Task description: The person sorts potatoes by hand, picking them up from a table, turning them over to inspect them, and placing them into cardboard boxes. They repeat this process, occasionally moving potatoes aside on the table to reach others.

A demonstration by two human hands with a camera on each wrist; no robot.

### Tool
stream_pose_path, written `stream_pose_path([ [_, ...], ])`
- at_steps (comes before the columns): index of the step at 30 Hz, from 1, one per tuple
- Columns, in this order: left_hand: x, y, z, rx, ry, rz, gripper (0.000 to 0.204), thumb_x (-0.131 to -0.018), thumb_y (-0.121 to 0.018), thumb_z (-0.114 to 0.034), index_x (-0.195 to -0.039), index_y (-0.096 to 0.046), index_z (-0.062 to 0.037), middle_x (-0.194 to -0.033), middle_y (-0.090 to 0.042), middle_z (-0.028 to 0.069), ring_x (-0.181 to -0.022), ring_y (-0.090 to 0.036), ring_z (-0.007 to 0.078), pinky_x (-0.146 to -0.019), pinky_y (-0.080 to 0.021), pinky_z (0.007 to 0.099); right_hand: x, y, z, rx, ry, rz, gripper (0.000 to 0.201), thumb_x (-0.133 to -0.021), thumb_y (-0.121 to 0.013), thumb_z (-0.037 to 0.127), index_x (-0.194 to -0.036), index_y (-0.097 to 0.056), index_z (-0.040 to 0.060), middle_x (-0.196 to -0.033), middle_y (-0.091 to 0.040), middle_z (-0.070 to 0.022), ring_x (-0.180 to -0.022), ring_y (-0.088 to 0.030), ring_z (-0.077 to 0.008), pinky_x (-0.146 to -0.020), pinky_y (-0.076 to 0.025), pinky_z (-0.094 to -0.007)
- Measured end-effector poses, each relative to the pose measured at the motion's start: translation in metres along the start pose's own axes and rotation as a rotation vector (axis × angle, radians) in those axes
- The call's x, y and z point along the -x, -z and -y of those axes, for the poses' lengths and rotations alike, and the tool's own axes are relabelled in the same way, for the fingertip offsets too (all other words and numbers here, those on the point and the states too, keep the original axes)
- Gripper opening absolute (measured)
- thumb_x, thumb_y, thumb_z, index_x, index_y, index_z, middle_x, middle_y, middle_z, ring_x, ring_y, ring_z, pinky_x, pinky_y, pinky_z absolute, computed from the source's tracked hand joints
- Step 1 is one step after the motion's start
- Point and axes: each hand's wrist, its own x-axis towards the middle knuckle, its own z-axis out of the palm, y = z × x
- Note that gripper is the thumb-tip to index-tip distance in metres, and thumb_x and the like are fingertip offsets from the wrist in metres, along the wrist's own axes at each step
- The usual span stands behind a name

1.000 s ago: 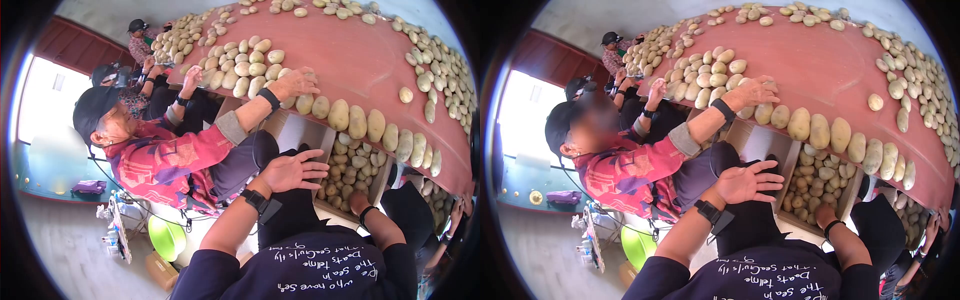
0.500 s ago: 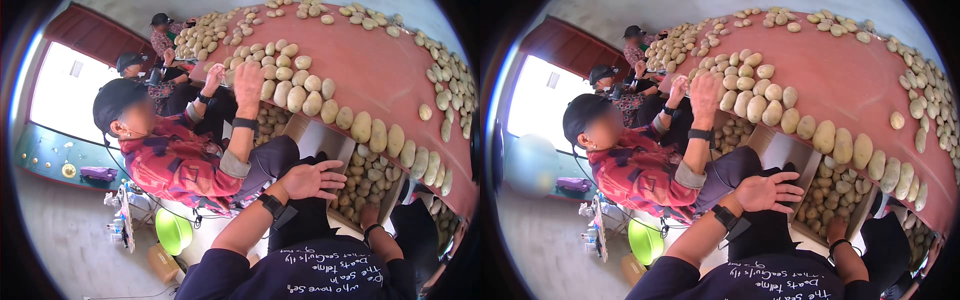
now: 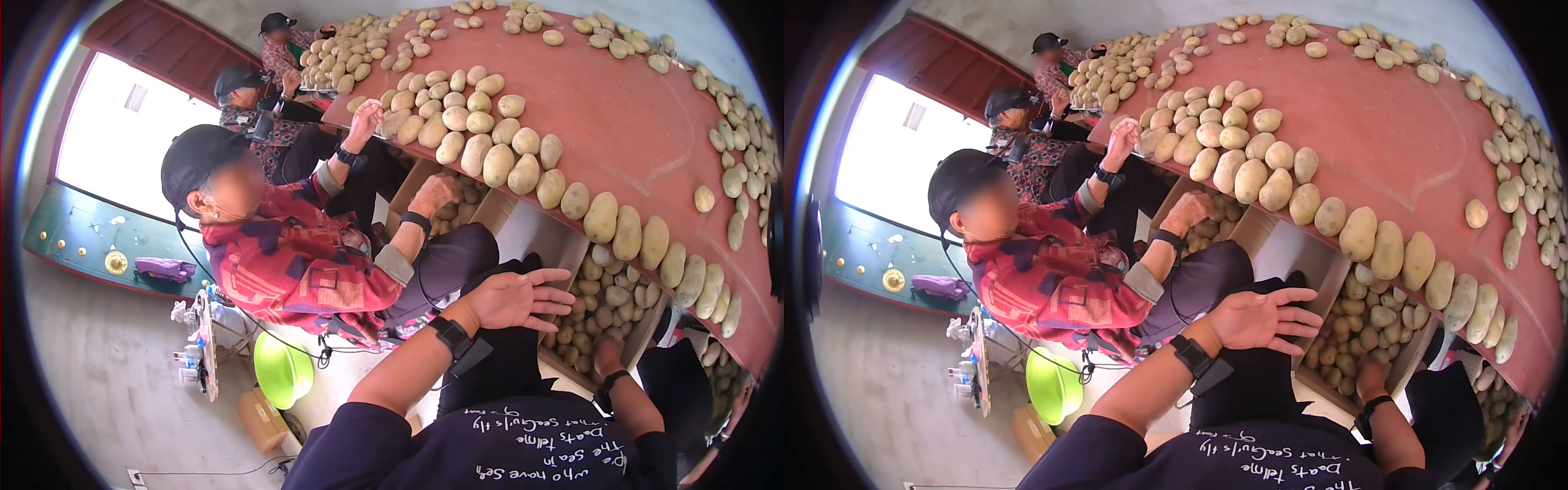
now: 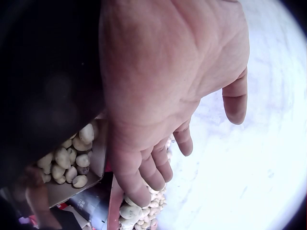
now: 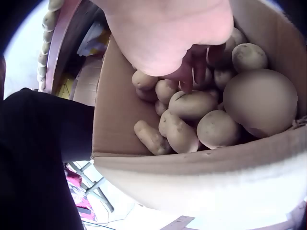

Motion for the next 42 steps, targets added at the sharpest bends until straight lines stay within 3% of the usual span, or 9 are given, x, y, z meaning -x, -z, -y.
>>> stream_pose_path([
  [5, 0.000, 0.000, 0.000, 0.016, 0.010, -0.013, 0.082, -0.088, -0.057, -0.044, -0.152, -0.020, -0.0092, -0.149, -0.033, 0.0244, -0.137, -0.036, 0.0357, -0.110, -0.032, 0.0556, -0.002, -0.031, -0.013, 0.573, 0.139, 0.209, 0.021, -0.085, -0.056, 0.015, -0.100, -0.070, 0.0114, -0.109, -0.063, -0.0085, -0.108, -0.056, -0.0269, -0.085, -0.048, -0.0401],
  [8, 0.000, -0.002, 0.000, 0.018, 0.014, -0.023, 0.082, -0.088, -0.057, -0.045, -0.152, -0.020, -0.0091, -0.149, -0.033, 0.0246, -0.137, -0.036, 0.0359, -0.110, -0.032, 0.0556, -0.006, -0.042, -0.009, 0.554, 0.002, 0.253, 0.025, -0.087, -0.055, 0.019, -0.106, -0.070, 0.0145, -0.118, -0.058, -0.0064, -0.117, -0.049, -0.0250, -0.088, -0.045, -0.0421],
  [17, -0.001, -0.001, 0.000, 0.015, 0.032, -0.047, 0.081, -0.089, -0.056, -0.045, -0.152, -0.020, -0.0093, -0.149, -0.033, 0.0237, -0.138, -0.035, 0.0357, -0.109, -0.032, 0.0561, -0.006, -0.043, 0.011, 0.804, -0.011, 0.230, 0.038, -0.091, -0.053, 0.025, -0.128, -0.062, 0.0190, -0.129, -0.053, -0.0028, -0.129, -0.039, -0.0258, -0.098, -0.033, -0.0500],
  [20, 0.001, -0.002, 0.000, 0.003, 0.025, -0.045, 0.081, -0.089, -0.056, -0.046, -0.152, -0.020, -0.0094, -0.149, -0.033, 0.0234, -0.138, -0.035, 0.0356, -0.109, -0.032, 0.0559, -0.003, -0.008, 0.034, 0.754, -0.016, 0.380, 0.038, -0.091, -0.051, 0.024, -0.127, -0.062, 0.0171, -0.130, -0.053, -0.0051, -0.129, -0.040, -0.0247, -0.100, -0.033, -0.0465],
  [23, 0.002, 0.002, 0.001, 0.008, 0.024, -0.031, 0.082, -0.088, -0.056, -0.046, -0.152, -0.020, -0.0094, -0.149, -0.032, 0.0234, -0.138, -0.034, 0.0359, -0.110, -0.032, 0.0558, -0.014, -0.062, -0.006, 0.752, 0.114, 0.093, 0.034, -0.090, -0.050, 0.024, -0.118, -0.067, 0.0143, -0.119, -0.060, -0.0062, -0.119, -0.050, -0.0224, -0.094, -0.038, -0.0405],
  [30, 0.000, 0.003, 0.001, 0.032, 0.010, -0.003, 0.086, -0.085, -0.059, -0.045, -0.152, -0.020, -0.0078, -0.149, -0.032, 0.0255, -0.139, -0.033, 0.0368, -0.110, -0.030, 0.0563, -0.015, -0.026, 0.023, 0.644, 0.017, 0.405, 0.028, -0.085, -0.055, 0.021, -0.108, -0.070, 0.0146, -0.112, -0.064, -0.0070, -0.112, -0.056, -0.0232, -0.093, -0.040, -0.0394],
  [32, 0.000, 0.003, 0.001, 0.028, 0.013, -0.026, 0.086, -0.085, -0.059, -0.044, -0.152, -0.019, -0.0067, -0.150, -0.030, 0.0271, -0.139, -0.031, 0.0386, -0.111, -0.029, 0.0575, -0.012, -0.026, 0.023, 0.689, 0.069, 0.378, 0.030, -0.084, -0.055, 0.020, -0.109, -0.070, 0.0137, -0.116, -0.062, -0.0087, -0.114, -0.055, -0.0244, -0.095, -0.037, -0.0412],
  [37, 0.003, 0.007, 0.001, -0.012, 0.011, -0.045, 0.078, -0.091, -0.054, -0.043, -0.152, -0.019, -0.0108, -0.150, -0.027, 0.0287, -0.141, -0.027, 0.0431, -0.110, -0.025, 0.0640, -0.032, -0.076, 0.017, 0.551, -0.175, 0.326, 0.033, -0.082, -0.061, 0.023, -0.111, -0.069, 0.0109, -0.115, -0.063, -0.0072, -0.113, -0.055, -0.0235, -0.093, -0.038, -0.0407],
  [42, 0.005, 0.009, 0.003, -0.014, 0.003, -0.062, 0.078, -0.090, -0.056, -0.044, -0.152, -0.021, -0.0126, -0.149, -0.030, 0.0290, -0.139, -0.031, 0.0436, -0.109, -0.027, 0.0654, -0.011, -0.004, 0.058, 0.771, -0.106, 0.361, 0.034, -0.083, -0.061, 0.022, -0.115, -0.068, 0.0130, -0.114, -0.064, -0.0054, -0.111, -0.055, -0.0235, -0.089, -0.038, -0.0426],
])
